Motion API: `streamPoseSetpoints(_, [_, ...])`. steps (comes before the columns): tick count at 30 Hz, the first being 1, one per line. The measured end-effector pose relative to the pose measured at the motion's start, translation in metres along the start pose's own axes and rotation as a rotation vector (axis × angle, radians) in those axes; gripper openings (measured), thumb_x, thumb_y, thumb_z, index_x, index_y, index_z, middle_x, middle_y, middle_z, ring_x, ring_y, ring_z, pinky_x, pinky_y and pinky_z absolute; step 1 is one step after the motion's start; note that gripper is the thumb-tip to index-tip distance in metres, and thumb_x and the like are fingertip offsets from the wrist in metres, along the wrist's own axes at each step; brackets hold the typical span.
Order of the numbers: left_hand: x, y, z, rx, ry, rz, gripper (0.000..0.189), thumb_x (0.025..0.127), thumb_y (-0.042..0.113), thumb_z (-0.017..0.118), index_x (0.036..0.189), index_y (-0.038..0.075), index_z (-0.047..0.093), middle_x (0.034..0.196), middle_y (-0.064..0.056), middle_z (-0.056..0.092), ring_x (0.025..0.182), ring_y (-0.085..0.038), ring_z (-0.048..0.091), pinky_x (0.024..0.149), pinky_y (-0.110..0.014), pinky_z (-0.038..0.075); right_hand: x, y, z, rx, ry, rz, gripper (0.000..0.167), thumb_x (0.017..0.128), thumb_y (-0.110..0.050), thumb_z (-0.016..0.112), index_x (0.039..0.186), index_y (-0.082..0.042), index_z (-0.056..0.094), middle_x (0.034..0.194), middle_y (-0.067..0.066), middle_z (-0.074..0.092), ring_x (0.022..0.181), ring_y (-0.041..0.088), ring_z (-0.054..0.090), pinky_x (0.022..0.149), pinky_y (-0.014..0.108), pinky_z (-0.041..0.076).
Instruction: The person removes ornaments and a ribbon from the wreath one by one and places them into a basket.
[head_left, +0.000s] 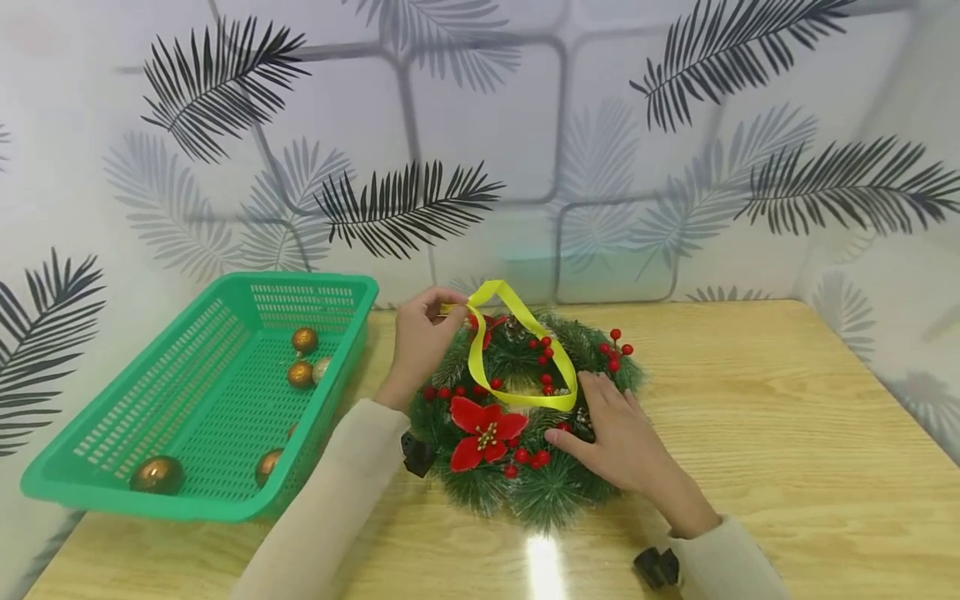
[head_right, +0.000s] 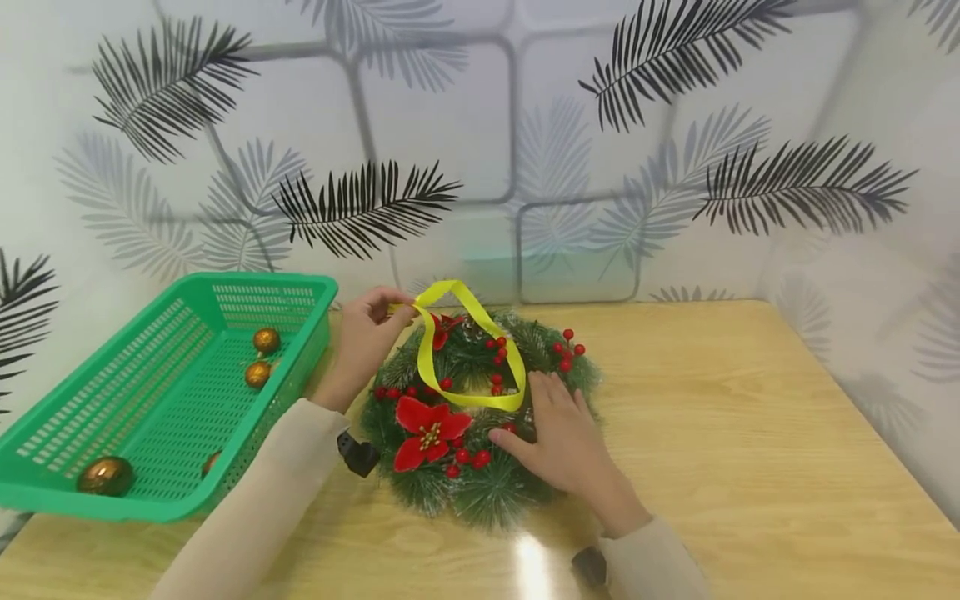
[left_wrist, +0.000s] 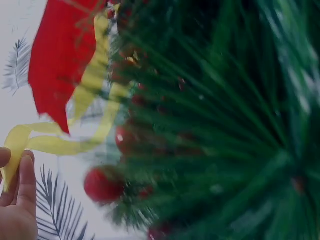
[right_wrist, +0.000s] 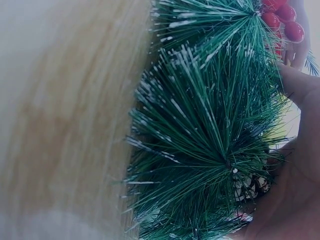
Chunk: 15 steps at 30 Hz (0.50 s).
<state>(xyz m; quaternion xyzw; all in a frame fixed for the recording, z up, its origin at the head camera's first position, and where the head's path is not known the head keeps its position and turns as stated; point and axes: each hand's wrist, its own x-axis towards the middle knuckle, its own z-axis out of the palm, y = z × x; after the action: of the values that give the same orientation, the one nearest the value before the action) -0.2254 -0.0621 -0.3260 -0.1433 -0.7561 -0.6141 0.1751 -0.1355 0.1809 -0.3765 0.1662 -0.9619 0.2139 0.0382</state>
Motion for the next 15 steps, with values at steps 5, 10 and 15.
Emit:
streamPoseSetpoints(5, [-0.002,0.008,0.013,0.127,-0.081,-0.012,0.013,0.089,0.003,0.059,0.095,-0.001,0.069,0.105,-0.016,0.068,0.076,-0.027,0.062,0.061,-0.022,0.046,-0.001,0.001,0.000,0.001,0.001,0.003,0.090,0.089,-0.056,0.056,0.147,0.006,0.026,0.149,0.027,0.034,0.140,0.044,0.026,0.111,0.064,0.020])
streamPoseSetpoints(10, [-0.004,0.014,0.029,0.195,-0.155,-0.036,0.012,0.090,0.005,0.059,0.094,0.001,0.070,0.105,-0.014,0.070,0.082,-0.026,0.067,0.054,-0.022,0.040,0.000,0.001,-0.001,0.004,0.009,0.000,0.090,0.089,-0.057,0.056,0.147,0.006,0.027,0.148,0.026,0.034,0.139,0.044,0.027,0.110,0.064,0.020])
streamPoseSetpoints(15, [-0.006,0.018,0.044,0.246,-0.199,-0.058,0.014,0.090,0.004,0.057,0.095,0.003,0.070,0.106,-0.012,0.070,0.071,-0.022,0.066,0.052,-0.022,0.040,0.000,0.001,-0.002,0.011,0.002,-0.003,0.090,0.089,-0.056,0.056,0.146,0.006,0.027,0.148,0.027,0.034,0.139,0.045,0.027,0.110,0.064,0.020])
